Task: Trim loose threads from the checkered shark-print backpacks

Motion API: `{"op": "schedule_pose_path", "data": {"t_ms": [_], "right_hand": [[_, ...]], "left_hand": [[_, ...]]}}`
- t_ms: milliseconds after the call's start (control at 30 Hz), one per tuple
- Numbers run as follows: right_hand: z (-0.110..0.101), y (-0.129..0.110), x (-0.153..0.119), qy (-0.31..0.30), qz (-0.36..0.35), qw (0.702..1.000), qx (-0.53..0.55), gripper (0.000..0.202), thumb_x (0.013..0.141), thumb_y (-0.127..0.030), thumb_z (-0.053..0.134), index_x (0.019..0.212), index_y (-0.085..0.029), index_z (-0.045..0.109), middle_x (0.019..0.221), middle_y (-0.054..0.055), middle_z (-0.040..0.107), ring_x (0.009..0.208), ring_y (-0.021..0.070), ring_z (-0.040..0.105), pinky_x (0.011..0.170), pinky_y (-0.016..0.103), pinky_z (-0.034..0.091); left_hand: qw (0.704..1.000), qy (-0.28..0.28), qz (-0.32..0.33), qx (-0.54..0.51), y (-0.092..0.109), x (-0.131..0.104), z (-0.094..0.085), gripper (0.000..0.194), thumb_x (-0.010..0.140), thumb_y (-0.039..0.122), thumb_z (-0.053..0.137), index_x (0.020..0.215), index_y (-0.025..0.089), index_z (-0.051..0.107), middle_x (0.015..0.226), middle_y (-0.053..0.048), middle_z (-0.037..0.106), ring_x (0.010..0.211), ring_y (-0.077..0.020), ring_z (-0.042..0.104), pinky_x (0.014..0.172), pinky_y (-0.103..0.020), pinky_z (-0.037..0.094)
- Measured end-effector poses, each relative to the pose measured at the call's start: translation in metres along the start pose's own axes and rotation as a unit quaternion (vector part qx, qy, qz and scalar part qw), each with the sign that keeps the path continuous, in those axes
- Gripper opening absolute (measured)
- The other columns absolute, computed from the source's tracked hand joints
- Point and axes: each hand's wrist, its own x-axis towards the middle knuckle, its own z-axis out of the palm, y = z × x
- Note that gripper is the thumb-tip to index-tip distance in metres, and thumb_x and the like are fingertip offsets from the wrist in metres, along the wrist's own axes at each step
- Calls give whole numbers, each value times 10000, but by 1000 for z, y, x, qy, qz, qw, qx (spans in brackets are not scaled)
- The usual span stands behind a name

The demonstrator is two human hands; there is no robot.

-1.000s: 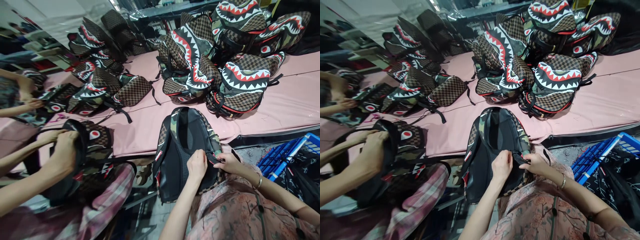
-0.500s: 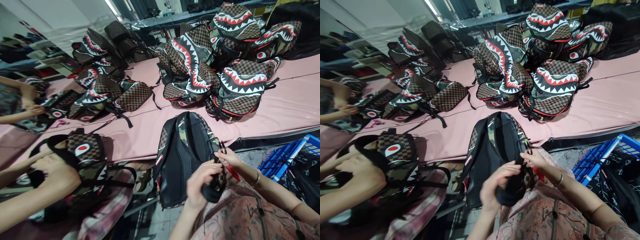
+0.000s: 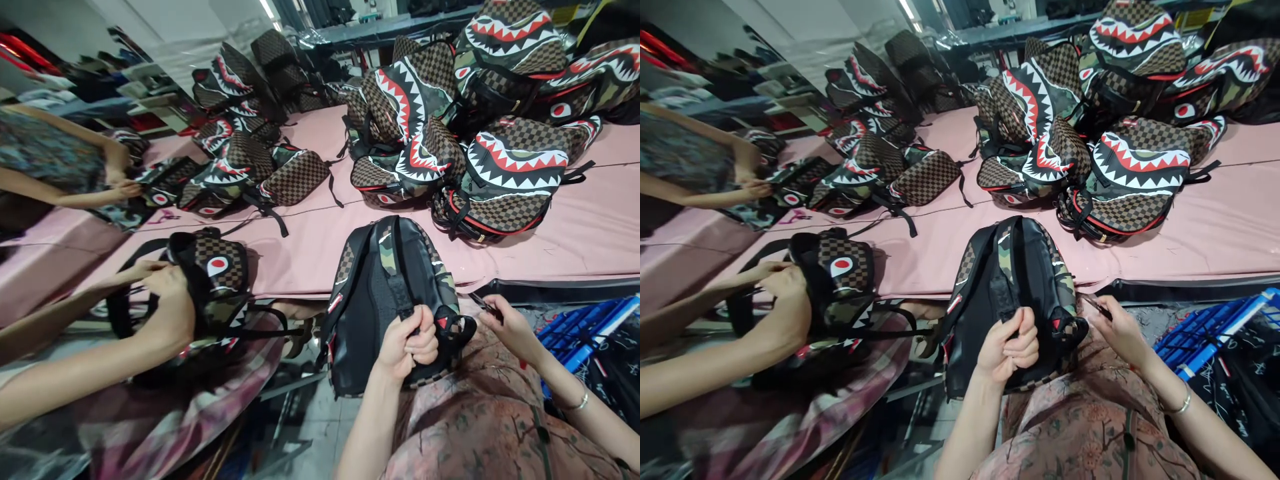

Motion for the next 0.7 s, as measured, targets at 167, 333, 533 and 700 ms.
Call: {"op": "schedule_pose_path", "data": {"t_ms": [167, 333, 533, 700], "right_hand": [[-13, -50, 16, 46, -186, 981, 43, 191, 860, -284, 451, 1010, -186, 520, 911, 77, 588, 828, 180, 556, 716, 294, 445], [-14, -74, 35, -32, -290, 956, 42, 160, 855, -279, 484, 966, -182, 545, 836, 62, 597, 768, 165, 550, 679, 285, 450], [-10, -77, 44, -48, -289, 956, 6, 162, 855, -300, 471, 904, -179, 567, 794, 49, 593, 729, 155, 543, 666, 267, 436], [-8, -70, 43, -44, -256, 965, 33, 126, 826, -271, 491, 813, -190, 586, 756, 34, 601, 722, 153, 545, 680, 267, 425]], "left_hand": [[997, -28, -65, 19, -5, 9, 4, 255, 804, 316, 505, 629, 164, 399, 398, 101, 209, 321, -17, 127, 337, -124, 140], [993, 7, -102, 58, -9, 10, 7, 265, 775, 327, 528, 604, 165, 408, 372, 96, 235, 314, -26, 157, 325, -130, 135], [988, 31, -121, 94, -10, 12, 9, 283, 741, 341, 561, 594, 173, 387, 364, 105, 226, 312, -21, 154, 327, -132, 136], [982, 41, -133, 127, -11, 15, 10, 313, 733, 398, 557, 603, 189, 364, 378, 117, 200, 325, -26, 120, 339, -146, 115]]}}
